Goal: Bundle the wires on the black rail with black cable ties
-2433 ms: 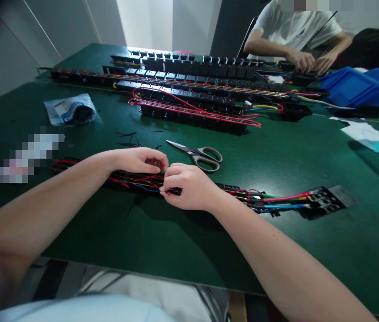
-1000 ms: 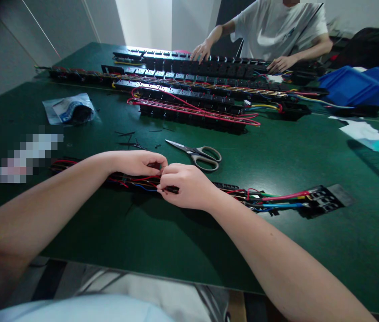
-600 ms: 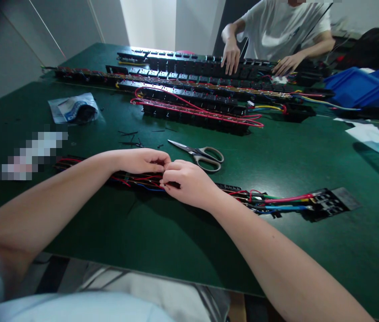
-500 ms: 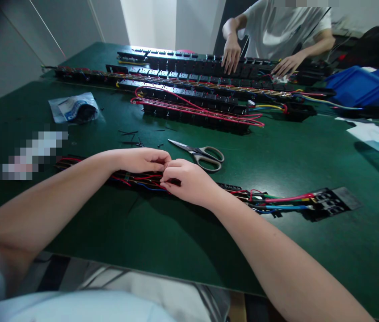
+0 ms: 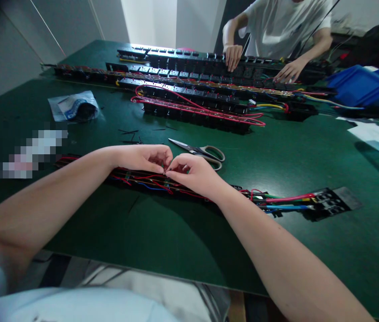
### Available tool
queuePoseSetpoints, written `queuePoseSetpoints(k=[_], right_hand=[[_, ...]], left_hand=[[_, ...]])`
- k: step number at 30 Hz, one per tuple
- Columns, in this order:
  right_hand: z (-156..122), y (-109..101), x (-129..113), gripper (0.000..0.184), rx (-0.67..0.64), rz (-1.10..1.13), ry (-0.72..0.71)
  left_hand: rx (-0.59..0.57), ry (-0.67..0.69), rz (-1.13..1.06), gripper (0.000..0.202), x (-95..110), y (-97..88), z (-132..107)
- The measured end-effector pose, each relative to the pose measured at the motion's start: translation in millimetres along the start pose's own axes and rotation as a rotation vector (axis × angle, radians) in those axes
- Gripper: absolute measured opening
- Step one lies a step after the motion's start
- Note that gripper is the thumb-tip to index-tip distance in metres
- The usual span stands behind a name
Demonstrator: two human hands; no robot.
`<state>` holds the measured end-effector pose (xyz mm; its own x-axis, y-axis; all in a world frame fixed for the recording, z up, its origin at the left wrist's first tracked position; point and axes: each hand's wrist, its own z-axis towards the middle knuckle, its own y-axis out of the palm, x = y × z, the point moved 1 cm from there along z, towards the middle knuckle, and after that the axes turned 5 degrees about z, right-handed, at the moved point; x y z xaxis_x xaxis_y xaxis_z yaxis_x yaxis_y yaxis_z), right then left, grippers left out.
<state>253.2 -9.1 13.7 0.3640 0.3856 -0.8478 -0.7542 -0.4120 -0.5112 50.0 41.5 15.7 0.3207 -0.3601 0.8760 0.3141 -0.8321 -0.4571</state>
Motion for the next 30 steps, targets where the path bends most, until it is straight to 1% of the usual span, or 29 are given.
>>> queuePoseSetpoints(k=[2, 4, 9, 12, 15, 19, 22, 27, 30], right_hand=[[0.3, 0.0, 0.1, 0.014, -0.004, 0.022, 0.022], [0.4, 0.1, 0.7, 0.015, 0.008, 0.034, 0.042], [1.2, 0.6, 4.2, 0.021, 0.038, 0.148, 0.138], [1.5, 0.3, 5.3, 0.025, 0.048, 0.212, 0.140], [1.0, -0.2, 4.2, 0.022, 0.027, 0.177, 0.096], [-0.4, 0.1, 1.4, 0.014, -0.024, 0.055, 0.031], [-1.0, 0.6, 0.3, 0.013, -0.033, 0.007, 0.010], [-0.5, 0.8, 0.9, 0.016, -0.004, -0.003, 0.039], [0.0, 0.9, 1.8, 0.018, 0.008, 0.023, 0.078]], left_hand=[[-0.005, -0.018, -0.062, 0.022, -0.8, -1.0, -0.2], [-0.019, -0.041, -0.077, 0.021, -1.3, -1.9, -0.5], [-0.039, -0.068, -0.071, 0.015, -0.9, -2.4, -0.9], [-0.008, -0.058, -0.028, 0.014, -0.4, -2.3, -0.7], [0.044, -0.017, -0.015, 0.014, 0.2, -2.2, -0.1], [0.106, 0.016, -0.107, 0.018, 0.5, -1.5, 0.5], [0.143, 0.038, -0.160, 0.020, -0.1, -0.9, 0.9], [0.127, 0.012, -0.124, 0.021, -1.4, -0.7, 1.5], [0.108, 0.001, -0.157, 0.021, -1.4, -0.7, 1.7]])
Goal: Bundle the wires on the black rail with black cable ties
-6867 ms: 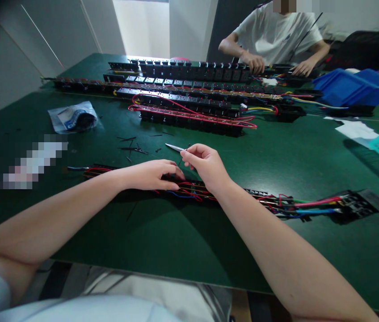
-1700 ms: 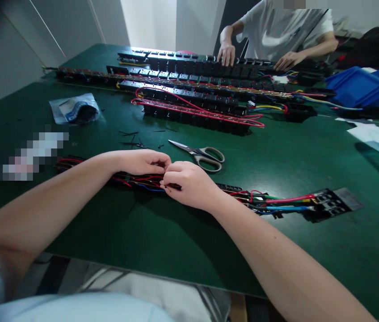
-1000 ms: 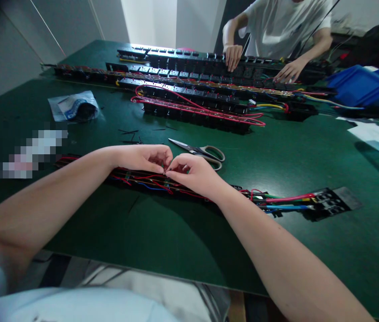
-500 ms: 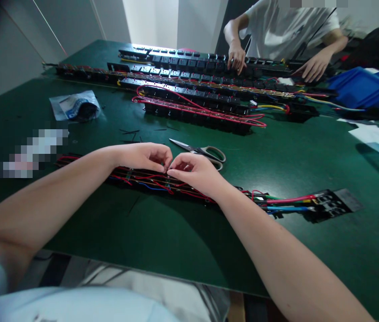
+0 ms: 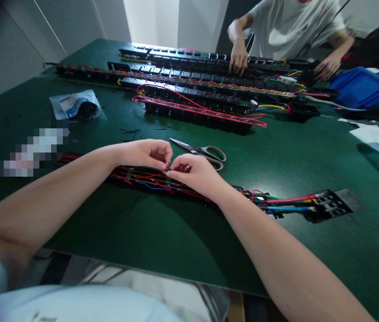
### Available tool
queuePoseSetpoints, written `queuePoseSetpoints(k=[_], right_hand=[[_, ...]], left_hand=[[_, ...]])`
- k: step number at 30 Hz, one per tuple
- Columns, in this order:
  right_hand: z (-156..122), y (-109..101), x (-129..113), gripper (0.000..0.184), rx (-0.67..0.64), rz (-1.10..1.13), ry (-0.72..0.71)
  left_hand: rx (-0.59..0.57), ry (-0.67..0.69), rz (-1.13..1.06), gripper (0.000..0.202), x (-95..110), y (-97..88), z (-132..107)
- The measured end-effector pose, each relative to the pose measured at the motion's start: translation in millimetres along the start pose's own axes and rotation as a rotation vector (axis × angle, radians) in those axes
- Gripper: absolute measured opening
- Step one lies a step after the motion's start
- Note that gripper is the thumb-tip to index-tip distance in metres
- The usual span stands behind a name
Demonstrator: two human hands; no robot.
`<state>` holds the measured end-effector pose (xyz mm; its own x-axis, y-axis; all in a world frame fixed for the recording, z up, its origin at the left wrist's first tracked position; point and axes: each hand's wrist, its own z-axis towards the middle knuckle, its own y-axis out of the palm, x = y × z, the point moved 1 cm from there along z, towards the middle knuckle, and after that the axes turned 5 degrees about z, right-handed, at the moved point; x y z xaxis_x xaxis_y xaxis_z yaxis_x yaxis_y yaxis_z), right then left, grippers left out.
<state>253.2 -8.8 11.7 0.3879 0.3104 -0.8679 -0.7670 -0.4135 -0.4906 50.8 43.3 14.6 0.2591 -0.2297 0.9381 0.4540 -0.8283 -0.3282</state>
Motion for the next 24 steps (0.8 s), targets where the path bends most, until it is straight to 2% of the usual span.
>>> queuePoseSetpoints(k=[13, 24], right_hand=[[0.4, 1.6, 3.0, 0.018, 0.020, -0.014, -0.007], [1.4, 2.6, 2.7, 0.018, 0.000, 0.010, 0.041]], left_hand=[[0.019, -0.008, -0.015, 0.019, 2.0, 0.6, 0.2], [-0.004, -0.017, -0.042, 0.018, 2.9, 1.6, -1.0]])
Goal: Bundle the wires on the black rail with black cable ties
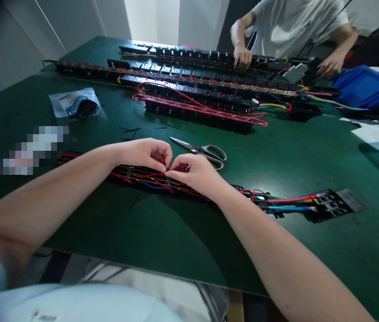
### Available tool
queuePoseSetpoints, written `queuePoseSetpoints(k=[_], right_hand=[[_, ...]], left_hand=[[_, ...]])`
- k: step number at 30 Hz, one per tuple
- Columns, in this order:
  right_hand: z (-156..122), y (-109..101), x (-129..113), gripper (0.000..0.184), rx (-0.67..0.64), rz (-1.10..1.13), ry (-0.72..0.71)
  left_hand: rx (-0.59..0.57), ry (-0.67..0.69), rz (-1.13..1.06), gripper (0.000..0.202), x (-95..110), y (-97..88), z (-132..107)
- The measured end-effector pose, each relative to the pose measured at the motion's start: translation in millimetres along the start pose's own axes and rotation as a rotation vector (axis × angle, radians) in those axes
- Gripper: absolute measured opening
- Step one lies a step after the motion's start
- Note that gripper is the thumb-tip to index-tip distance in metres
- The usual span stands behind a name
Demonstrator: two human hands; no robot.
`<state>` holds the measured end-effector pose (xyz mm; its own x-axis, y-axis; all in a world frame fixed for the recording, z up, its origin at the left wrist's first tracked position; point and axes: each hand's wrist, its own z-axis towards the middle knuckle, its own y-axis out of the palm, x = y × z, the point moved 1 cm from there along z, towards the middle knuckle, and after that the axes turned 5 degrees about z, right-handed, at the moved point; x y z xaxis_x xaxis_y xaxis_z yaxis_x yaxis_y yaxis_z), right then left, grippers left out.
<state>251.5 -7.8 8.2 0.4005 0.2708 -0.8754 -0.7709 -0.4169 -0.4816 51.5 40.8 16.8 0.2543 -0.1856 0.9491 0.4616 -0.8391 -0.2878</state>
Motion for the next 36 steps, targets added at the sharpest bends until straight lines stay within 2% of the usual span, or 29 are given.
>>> queuePoseSetpoints(k=[9, 22, 28, 36], right_hand=[[-0.5, 0.2, -0.5, 0.019, -0.012, -0.007, 0.002], [1.8, -1.5, -0.1, 0.021, -0.050, 0.002, 0.050], [2.1, -1.4, -1.3, 0.022, -0.066, 0.012, 0.062], [1.5, -2.1, -2.4, 0.022, -0.080, -0.005, 0.067]], left_hand=[[-0.007, 0.006, -0.023, 0.020, -5.5, -0.6, 1.8], [0.001, 0.008, -0.011, 0.021, -2.9, -0.2, 1.1], [-0.046, 0.023, -0.027, 0.021, -3.4, 0.6, 0.3], [-0.017, 0.078, 0.087, 0.024, -7.6, -0.1, 1.1]])
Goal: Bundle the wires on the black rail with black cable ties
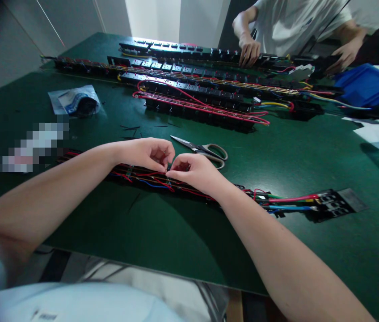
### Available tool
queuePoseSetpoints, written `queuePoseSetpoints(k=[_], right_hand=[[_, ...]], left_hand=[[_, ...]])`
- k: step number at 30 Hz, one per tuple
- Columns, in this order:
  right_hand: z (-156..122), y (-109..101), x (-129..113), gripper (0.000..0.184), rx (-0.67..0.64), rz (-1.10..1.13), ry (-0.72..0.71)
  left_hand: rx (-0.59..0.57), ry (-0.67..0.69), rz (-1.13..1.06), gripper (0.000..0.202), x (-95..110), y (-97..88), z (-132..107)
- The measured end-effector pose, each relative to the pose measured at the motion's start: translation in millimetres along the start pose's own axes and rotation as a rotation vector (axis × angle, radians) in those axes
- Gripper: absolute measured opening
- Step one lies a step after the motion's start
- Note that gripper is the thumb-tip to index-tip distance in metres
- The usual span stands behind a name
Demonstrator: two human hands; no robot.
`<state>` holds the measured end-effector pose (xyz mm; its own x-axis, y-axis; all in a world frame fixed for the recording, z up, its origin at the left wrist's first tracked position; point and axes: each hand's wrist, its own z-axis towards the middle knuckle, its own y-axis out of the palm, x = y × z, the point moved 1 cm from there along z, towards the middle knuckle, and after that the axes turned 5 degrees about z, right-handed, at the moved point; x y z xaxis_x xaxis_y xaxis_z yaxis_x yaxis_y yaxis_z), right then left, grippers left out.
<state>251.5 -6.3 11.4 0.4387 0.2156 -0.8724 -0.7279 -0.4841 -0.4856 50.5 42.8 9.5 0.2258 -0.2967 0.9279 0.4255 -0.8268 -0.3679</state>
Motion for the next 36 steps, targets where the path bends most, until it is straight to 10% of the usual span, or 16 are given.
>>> queuePoseSetpoints(k=[36], right_hand=[[1.8, 0.6, 3.5, 0.026, -0.003, 0.030, 0.037]], left_hand=[[0.018, 0.037, -0.016, 0.016, 7.5, 2.3, -1.8]])
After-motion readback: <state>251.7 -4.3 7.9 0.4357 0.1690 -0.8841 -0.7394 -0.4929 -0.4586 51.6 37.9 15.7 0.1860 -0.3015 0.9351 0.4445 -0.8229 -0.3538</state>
